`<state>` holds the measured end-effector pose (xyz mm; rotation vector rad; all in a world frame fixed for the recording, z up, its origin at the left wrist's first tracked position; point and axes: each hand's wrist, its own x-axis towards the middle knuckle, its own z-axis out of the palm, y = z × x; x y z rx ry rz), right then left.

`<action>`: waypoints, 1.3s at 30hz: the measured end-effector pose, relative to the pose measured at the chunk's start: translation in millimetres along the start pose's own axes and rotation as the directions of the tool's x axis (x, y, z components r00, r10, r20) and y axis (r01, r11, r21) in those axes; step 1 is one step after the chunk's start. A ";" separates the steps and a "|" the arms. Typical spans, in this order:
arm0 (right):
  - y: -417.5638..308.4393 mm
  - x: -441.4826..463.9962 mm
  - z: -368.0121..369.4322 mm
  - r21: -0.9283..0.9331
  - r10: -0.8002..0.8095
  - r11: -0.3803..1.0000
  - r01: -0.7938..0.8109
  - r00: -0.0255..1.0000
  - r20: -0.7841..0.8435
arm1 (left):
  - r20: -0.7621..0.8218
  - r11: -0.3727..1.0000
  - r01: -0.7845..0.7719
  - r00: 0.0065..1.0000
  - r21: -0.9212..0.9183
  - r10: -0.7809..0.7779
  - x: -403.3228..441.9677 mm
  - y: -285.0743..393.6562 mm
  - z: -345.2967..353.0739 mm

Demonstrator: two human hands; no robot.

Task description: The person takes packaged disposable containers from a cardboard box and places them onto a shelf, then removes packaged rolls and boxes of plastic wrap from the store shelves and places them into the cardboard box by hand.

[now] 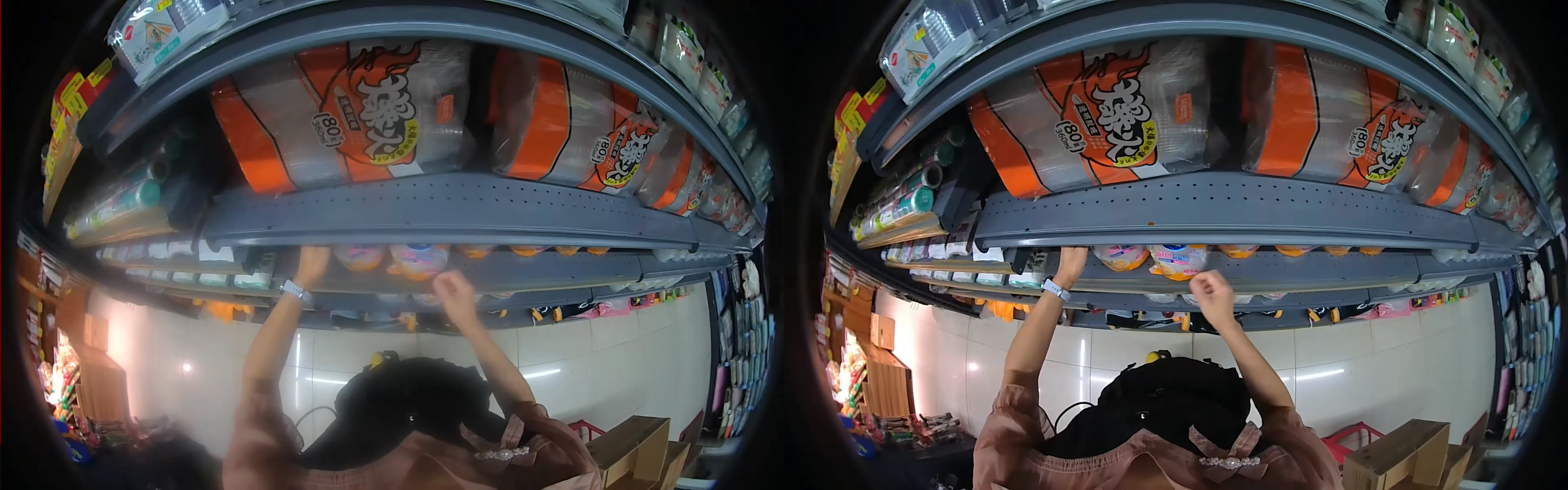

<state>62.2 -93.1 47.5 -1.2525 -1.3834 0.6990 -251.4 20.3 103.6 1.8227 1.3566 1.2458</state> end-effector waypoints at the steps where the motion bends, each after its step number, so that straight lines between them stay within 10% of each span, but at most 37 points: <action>1: -2.7 -2.9 5.8 -0.025 -0.001 1.000 0.004 0.996 0.093 | -0.026 0.999 0.024 0.999 -0.023 -0.025 -2.0 -13.5 2.7; 5: -17.0 -2.5 23.2 -0.227 -0.111 0.957 0.179 0.953 0.281 | -0.049 0.999 -0.029 0.998 -0.015 0.029 -10.7 -59.6 5.9; 7: -17.2 2.5 31.7 -0.266 -0.009 0.958 0.106 0.940 0.340 | -0.109 0.980 0.199 0.974 0.009 -0.197 -15.1 -51.3 14.3; 9: -17.8 12.2 39.0 -0.291 0.045 0.954 0.071 0.927 0.372 | -0.203 0.993 0.111 0.972 -0.030 -0.114 -15.6 -38.1 17.4; 11: -17.1 20.7 43.9 -0.317 0.095 0.948 0.042 0.909 0.405 | -0.022 0.941 0.337 0.941 -0.010 -0.338 -15.3 -15.9 6.4; 19: 5.6 42.6 53.4 -0.495 -0.035 0.846 0.199 0.947 0.320 | -0.129 0.966 0.259 0.958 -0.004 -0.257 -15.9 -35.0 20.0; 25: 24.4 38.7 44.4 -0.409 -0.116 0.880 0.241 0.945 0.306 | -0.189 0.947 0.320 0.932 0.035 -0.308 -1.6 -65.9 43.6; 27: 29.2 40.8 42.1 -0.396 -0.134 0.880 0.261 0.938 0.320 | -0.225 0.986 0.123 0.970 0.108 -0.096 -1.4 -82.7 46.7; 39: 43.8 33.2 35.8 -0.383 -0.390 0.777 0.500 0.860 0.330 | -0.377 0.921 0.360 0.882 0.149 -0.284 -159.8 -15.6 76.7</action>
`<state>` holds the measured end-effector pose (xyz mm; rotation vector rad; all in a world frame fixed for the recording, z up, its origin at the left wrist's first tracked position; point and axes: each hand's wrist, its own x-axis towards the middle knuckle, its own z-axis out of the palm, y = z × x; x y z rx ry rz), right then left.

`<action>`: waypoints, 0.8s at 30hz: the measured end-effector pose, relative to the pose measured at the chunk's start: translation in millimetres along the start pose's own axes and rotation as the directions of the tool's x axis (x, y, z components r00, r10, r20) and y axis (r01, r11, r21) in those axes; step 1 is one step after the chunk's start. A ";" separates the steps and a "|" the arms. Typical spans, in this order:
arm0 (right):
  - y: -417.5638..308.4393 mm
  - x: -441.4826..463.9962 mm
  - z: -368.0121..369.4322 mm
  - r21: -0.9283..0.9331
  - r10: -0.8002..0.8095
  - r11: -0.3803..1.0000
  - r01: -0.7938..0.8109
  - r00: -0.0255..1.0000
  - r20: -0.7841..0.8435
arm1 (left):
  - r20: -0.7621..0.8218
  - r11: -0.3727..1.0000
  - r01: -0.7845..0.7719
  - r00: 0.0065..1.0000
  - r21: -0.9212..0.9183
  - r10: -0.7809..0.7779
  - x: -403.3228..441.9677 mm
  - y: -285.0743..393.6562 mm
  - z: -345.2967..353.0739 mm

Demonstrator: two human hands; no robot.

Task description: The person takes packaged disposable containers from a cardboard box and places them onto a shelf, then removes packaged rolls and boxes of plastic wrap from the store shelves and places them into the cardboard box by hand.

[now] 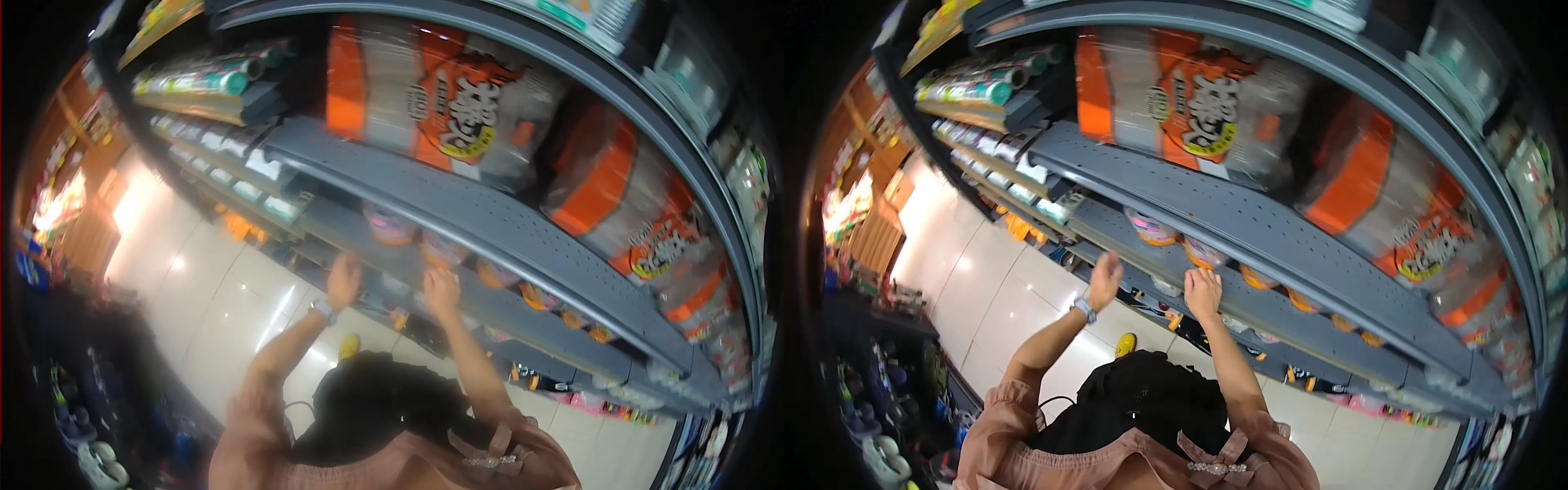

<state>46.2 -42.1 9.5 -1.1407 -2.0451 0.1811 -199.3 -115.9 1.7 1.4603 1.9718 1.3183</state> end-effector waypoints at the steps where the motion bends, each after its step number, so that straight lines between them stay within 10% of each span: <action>1: -0.5 -0.1 1.4 -0.021 -0.022 1.000 0.022 1.000 -0.018 | 0.085 0.996 0.023 0.996 0.081 -0.029 -19.7 -19.1 1.1; 8: -1.5 -2.8 2.8 -0.024 -0.172 0.985 0.172 0.985 0.007 | 0.465 0.978 0.192 0.860 0.084 -0.209 -162.2 -47.1 -40.8; 18: -22.5 1.2 1.7 -0.044 -0.015 0.999 0.017 0.999 0.038 | 0.395 0.960 0.270 0.876 0.073 -0.277 -162.2 -78.3 -116.3; 24: -153.7 6.0 61.0 0.152 0.005 0.988 0.003 0.999 -0.054 | 0.455 0.980 0.123 0.871 0.158 -0.183 -146.7 -126.3 -204.3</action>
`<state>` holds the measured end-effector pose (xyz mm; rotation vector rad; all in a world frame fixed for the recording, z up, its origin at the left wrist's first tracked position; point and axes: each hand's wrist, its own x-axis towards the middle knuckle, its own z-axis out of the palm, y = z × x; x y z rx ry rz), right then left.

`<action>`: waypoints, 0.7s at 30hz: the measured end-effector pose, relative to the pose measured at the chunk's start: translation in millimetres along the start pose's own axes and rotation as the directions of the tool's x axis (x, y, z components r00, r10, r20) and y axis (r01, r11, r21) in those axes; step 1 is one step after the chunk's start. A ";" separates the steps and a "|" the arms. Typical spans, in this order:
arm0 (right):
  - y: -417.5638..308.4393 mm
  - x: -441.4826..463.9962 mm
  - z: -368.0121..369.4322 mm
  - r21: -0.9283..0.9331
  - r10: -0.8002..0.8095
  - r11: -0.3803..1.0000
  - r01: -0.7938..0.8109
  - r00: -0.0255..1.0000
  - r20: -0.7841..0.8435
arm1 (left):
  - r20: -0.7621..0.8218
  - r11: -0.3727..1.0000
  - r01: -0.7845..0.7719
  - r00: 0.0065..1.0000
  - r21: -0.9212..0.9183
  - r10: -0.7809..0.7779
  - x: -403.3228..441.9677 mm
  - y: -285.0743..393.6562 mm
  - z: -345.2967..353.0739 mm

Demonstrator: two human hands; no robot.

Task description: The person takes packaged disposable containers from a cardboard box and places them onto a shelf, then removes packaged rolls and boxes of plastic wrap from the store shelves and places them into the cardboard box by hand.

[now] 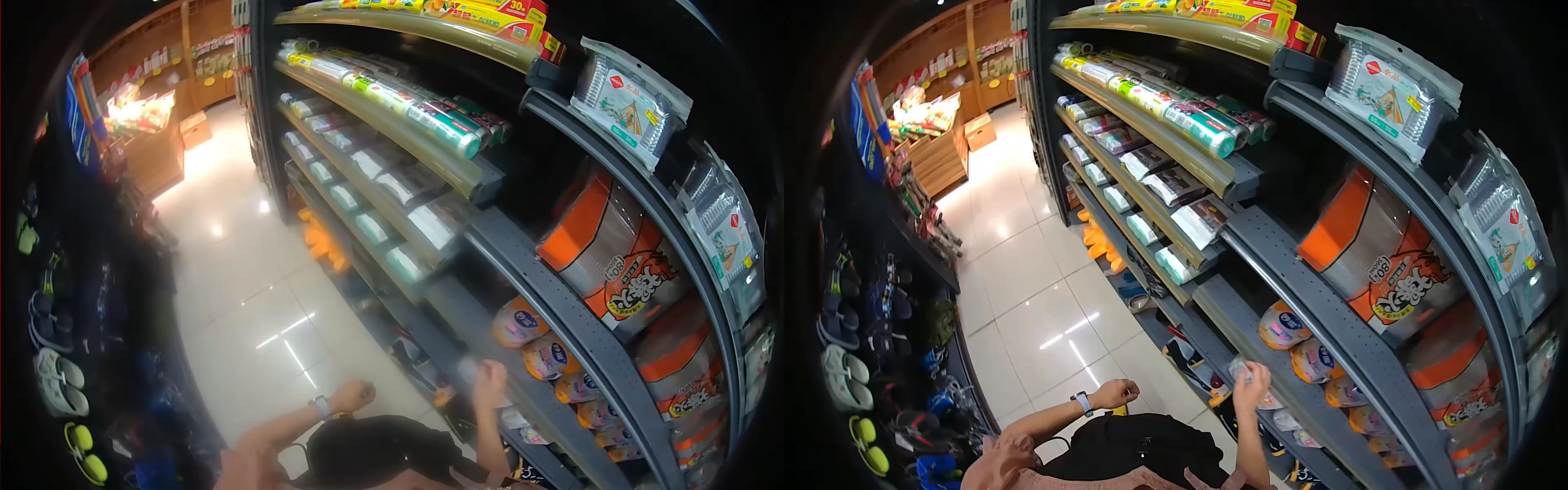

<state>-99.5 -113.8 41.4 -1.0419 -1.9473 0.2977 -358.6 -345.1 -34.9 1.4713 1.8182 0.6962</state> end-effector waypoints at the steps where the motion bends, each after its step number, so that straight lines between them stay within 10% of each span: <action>1: -26.6 2.4 17.9 0.066 0.008 0.998 -0.010 1.000 0.029 | 0.036 1.000 0.022 0.999 -0.007 -0.022 -4.2 -7.4 -11.6; 10: -202.1 39.1 135.1 0.388 -0.266 0.907 0.165 0.938 0.223 | 0.069 0.988 -0.005 0.998 0.155 -0.006 -37.7 -58.2 -110.7; 12: -219.0 74.4 129.2 0.329 -0.584 0.804 0.496 0.762 0.278 | 0.025 0.994 -0.049 0.999 0.101 0.047 -33.8 -61.1 -125.2; 21: -292.3 294.4 33.0 -0.038 -0.814 0.579 0.814 0.580 0.018 | -0.026 0.956 -0.292 0.956 -0.010 0.291 32.8 11.5 -194.6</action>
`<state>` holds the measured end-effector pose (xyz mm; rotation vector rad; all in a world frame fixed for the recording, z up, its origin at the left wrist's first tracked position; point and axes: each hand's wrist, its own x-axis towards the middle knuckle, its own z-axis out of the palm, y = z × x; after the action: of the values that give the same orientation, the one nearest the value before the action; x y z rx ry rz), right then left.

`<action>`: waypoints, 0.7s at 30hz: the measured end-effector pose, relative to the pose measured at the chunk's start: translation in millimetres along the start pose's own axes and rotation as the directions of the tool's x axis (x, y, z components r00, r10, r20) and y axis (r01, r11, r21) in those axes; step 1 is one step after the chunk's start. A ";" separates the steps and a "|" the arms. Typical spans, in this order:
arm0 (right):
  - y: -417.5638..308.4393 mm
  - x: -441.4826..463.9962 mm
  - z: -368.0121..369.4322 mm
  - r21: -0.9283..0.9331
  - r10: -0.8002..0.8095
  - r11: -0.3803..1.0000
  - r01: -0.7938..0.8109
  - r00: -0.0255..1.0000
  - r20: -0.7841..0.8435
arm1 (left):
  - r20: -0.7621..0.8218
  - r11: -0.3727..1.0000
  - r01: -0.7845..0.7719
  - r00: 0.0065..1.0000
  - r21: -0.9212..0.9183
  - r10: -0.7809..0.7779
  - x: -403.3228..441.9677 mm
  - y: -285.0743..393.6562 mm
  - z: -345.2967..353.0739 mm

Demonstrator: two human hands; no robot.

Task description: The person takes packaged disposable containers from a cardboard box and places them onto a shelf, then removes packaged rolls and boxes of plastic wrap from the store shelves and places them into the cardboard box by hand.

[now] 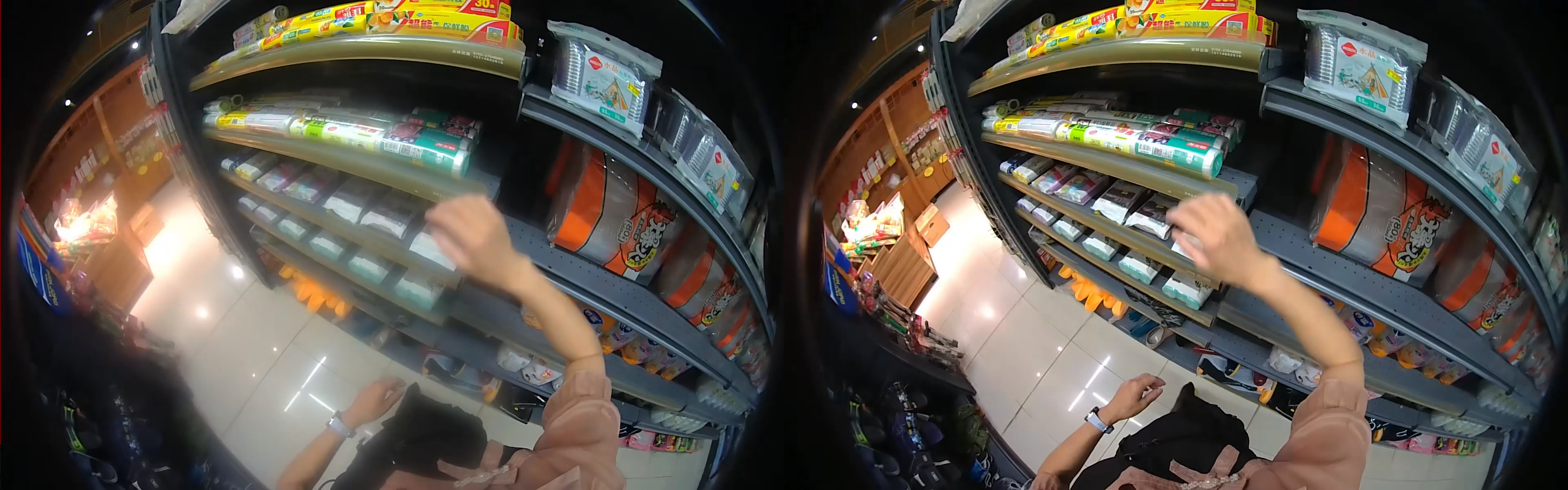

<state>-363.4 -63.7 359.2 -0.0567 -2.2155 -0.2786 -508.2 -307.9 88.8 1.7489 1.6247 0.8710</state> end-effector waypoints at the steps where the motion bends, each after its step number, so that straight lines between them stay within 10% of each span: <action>1: 17.9 14.7 0.0 -0.030 -0.007 1.000 0.007 1.000 -0.015 | -0.007 0.998 -0.058 0.998 0.015 0.058 10.7 6.4 -6.9; 9: 199.4 79.2 44.8 -0.040 0.364 0.931 -0.363 0.918 0.155 | -0.019 0.928 -0.372 0.928 0.022 0.372 93.4 63.5 -81.5; 12: 252.0 78.0 64.6 -0.016 0.262 0.965 -0.263 0.948 0.179 | -0.057 0.917 -0.394 0.916 0.055 0.397 127.6 76.4 -108.6; 21: 282.0 90.2 71.6 -0.023 0.405 0.816 -0.578 0.542 0.736 | -0.346 0.705 -0.670 0.620 0.234 0.704 232.4 118.2 -161.9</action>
<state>-435.2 221.4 438.7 -0.7978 -2.8617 0.4045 -555.2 -87.4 297.0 2.4341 1.1841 1.6493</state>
